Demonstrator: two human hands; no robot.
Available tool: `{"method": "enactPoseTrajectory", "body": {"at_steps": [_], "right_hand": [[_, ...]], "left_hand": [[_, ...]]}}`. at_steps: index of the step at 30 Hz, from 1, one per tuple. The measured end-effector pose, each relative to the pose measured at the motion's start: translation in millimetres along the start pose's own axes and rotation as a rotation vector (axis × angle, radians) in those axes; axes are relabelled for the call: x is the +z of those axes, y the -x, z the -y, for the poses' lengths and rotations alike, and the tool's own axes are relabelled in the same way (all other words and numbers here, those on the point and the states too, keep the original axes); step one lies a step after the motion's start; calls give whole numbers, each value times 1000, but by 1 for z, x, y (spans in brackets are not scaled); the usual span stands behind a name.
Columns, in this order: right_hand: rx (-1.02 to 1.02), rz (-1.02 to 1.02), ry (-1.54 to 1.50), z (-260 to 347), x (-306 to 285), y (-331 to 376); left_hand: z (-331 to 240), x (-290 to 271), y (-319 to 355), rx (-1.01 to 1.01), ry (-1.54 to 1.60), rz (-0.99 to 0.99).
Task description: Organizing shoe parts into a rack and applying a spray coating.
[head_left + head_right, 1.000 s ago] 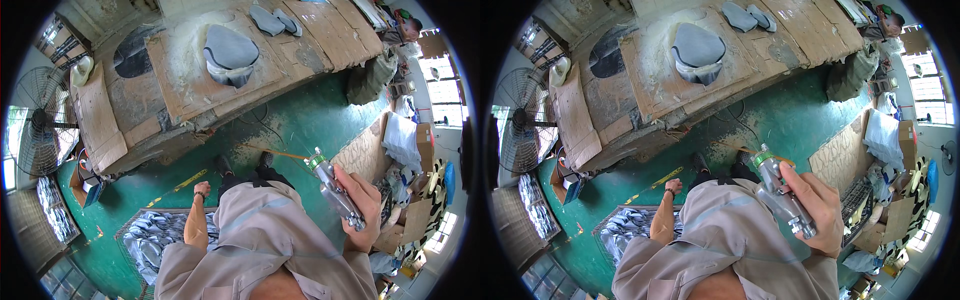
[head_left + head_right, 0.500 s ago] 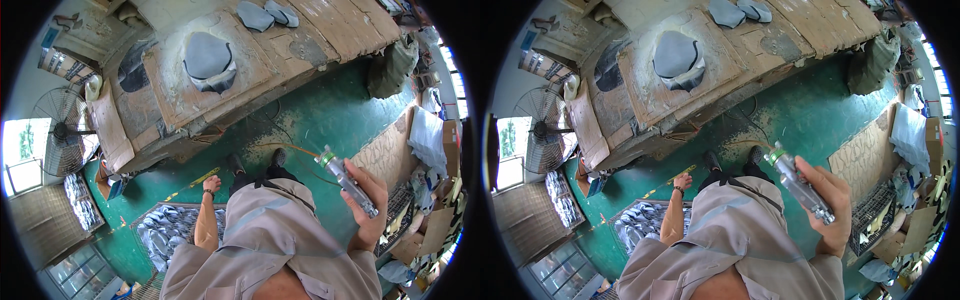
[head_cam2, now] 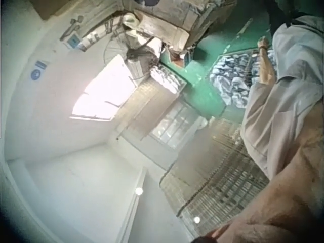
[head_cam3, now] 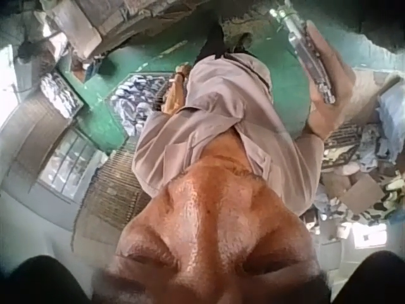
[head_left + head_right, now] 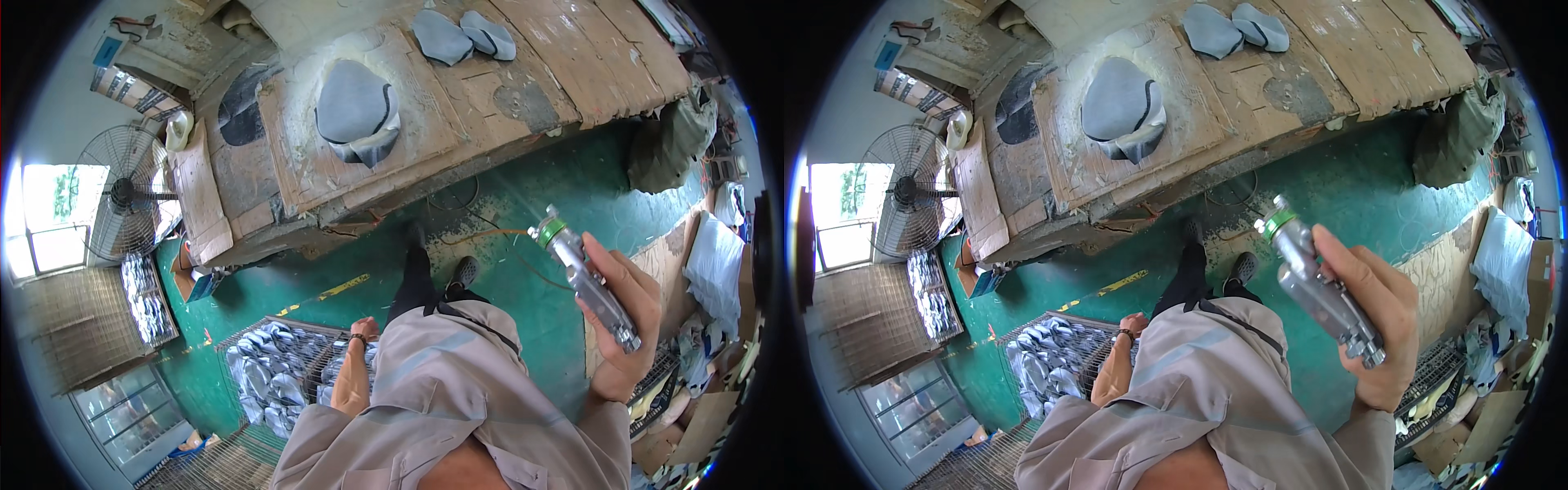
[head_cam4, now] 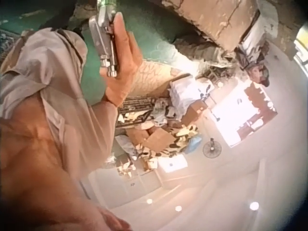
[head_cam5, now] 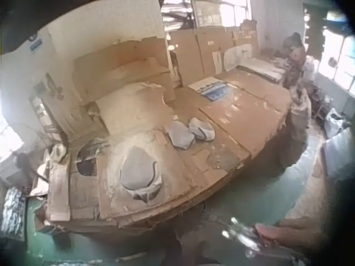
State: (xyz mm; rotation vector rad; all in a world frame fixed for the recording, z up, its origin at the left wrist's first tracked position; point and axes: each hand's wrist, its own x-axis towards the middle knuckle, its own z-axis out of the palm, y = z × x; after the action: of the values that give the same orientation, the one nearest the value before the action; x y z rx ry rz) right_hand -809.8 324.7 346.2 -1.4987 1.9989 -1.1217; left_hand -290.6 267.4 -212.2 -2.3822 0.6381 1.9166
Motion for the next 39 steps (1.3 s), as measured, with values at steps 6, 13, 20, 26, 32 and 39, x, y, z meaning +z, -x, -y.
{"method": "enactPoseTrajectory", "body": {"at_steps": [6, 13, 20, 26, 32, 39], "right_hand": [[-88, 220, 76, 10, 3, -22], [6, 50, 95, 41, 28, -48], [30, -32, 88, 56, 48, -73], [-23, 82, 201, 64, 72, -93], [-97, 307, 274, 58, 57, -110], [142, 106, 210, 56, 56, -112]], "left_hand": [[-42, 20, -12, 92, -8, -17], [-138, 43, -14, 303, -71, 34], [-241, 44, 5, 851, 234, 42], [-335, 37, 45, 1200, 322, -136], [-445, 46, 122, 1394, 95, -221], [-532, 62, 147, 1776, -700, -562]]}}
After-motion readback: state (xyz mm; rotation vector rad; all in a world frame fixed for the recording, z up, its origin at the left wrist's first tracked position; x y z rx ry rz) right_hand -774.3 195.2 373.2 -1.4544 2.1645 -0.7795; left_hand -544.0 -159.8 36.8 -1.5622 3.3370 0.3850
